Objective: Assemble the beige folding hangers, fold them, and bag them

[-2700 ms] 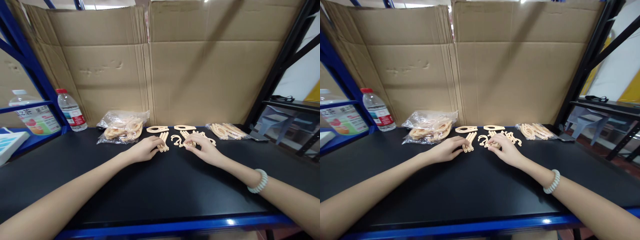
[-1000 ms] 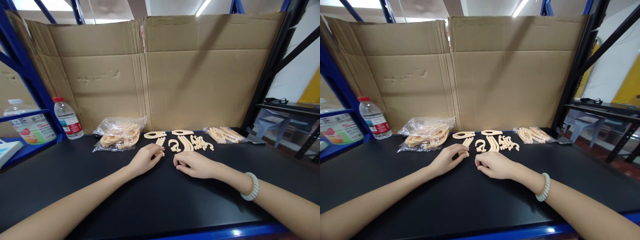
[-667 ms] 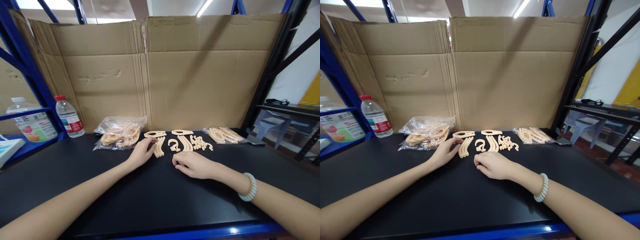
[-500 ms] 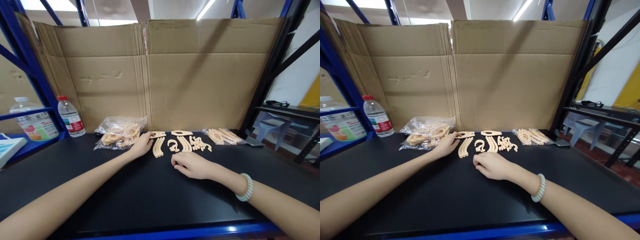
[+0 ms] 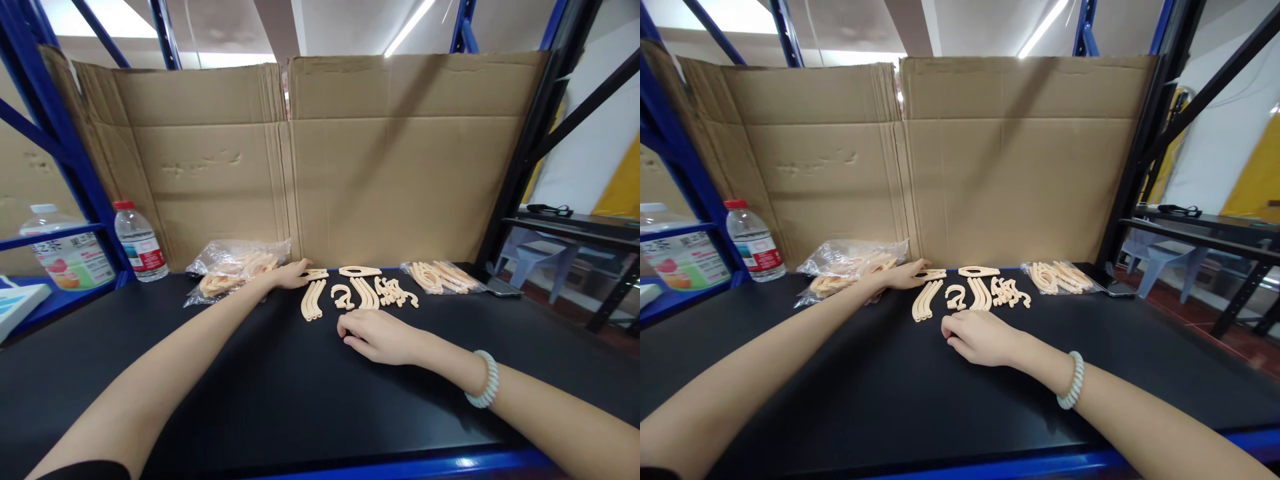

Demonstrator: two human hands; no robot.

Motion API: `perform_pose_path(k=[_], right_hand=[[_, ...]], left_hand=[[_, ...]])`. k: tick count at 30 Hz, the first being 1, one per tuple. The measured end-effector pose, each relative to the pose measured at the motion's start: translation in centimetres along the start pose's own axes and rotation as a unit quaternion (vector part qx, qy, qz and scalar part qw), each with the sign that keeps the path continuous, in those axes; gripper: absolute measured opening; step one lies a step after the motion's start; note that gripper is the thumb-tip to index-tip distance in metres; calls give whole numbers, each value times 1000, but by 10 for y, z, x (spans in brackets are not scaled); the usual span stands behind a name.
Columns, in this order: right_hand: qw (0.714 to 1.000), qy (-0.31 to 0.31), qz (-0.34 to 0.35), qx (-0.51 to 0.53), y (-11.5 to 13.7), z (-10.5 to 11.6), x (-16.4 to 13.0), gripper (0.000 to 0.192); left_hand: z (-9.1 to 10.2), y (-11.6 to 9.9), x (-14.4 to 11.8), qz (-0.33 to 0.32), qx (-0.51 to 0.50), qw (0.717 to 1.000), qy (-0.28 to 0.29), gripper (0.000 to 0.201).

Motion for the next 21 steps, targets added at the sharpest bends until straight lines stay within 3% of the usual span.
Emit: perform_pose_path(k=[9, 13, 15, 18, 21], right_hand=[[1000, 0, 0, 0, 1, 3, -1, 9], [1000, -20, -10, 21, -2, 4, -1, 9], [993, -76, -62, 57, -14, 13, -1, 7], [945, -189, -184, 192, -43, 31, -9, 2], [856, -199, -277, 389, -60, 24, -18, 22]], left_hand=[[5, -6, -4, -24, 2, 1000, -17, 40], [22, -21, -12, -20, 15, 997, -75, 44], [34, -37, -22, -19, 19, 993, -119, 46], [43, -74, -45, -30, 18, 985, -170, 50], [37, -120, -78, -69, 3, 980, -185, 51]])
Point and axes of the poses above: each hand's wrist, its own x-axis towards the middle knuckle, its own z-axis out of the back of the hand, y = z × x, the point moved 9 cm from there along x, towards the middle knuckle, and after that the axes turned 2 degrees about y, right-handed, at the moved point
